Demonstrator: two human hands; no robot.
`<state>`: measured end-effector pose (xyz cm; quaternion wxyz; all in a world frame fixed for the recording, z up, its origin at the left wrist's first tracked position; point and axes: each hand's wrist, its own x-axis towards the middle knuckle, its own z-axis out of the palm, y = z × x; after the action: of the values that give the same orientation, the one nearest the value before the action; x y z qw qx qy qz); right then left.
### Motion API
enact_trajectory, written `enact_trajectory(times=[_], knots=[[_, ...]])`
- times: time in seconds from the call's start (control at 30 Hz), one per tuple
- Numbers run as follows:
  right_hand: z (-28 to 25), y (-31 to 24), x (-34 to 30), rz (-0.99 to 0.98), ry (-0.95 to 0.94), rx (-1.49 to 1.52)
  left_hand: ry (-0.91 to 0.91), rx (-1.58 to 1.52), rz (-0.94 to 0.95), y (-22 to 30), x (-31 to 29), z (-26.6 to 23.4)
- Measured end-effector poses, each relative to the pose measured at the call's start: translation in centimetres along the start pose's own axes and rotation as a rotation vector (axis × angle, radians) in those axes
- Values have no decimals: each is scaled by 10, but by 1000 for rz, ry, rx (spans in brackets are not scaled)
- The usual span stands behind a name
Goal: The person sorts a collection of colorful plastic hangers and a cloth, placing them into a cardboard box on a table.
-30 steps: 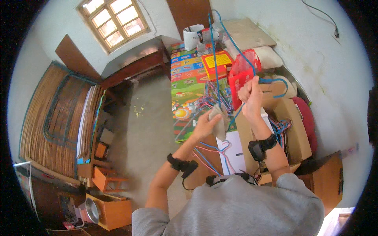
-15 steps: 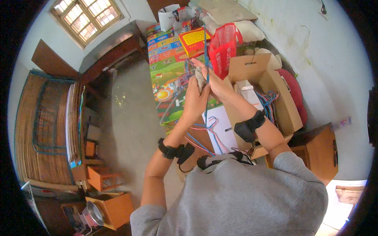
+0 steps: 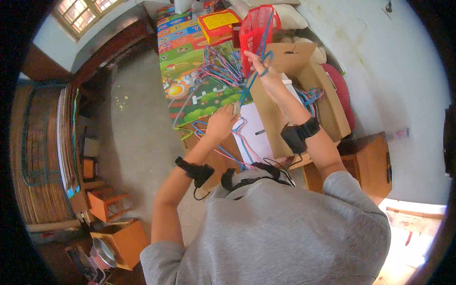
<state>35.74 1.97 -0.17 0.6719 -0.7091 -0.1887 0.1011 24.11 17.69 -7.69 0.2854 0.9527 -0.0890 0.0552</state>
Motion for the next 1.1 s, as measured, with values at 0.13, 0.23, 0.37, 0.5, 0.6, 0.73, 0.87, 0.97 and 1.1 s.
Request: enact_trajectory(times=[0.13, 0.23, 0.37, 0.5, 0.6, 0.73, 0.87, 0.97, 1.1], knots=[[-5, 16, -21, 201, 70, -94, -208, -181, -143, -43, -34, 24], [-8, 25, -39, 231, 156, -72, -224, -277, -252, -87, -53, 55], [1, 35, -73, 318, 74, -22, -320, -266, -421, -144, -85, 93], [25, 45, -97, 455, 68, -26, -435, -583, -645, -195, -117, 133], [41, 53, -116, 552, 46, -47, -334, -651, -824, -234, -148, 179], [56, 56, -130, 550, -16, -186, -303, -634, -917, -238, -143, 199], [68, 55, -134, 334, 78, -159, -147, -868, -750, -149, -104, 110], [81, 52, -126, 456, 167, -47, -271, -557, -215, -76, -84, 32], [84, 35, -123, 417, 144, -24, -206, 34, 169, -28, -56, -7]])
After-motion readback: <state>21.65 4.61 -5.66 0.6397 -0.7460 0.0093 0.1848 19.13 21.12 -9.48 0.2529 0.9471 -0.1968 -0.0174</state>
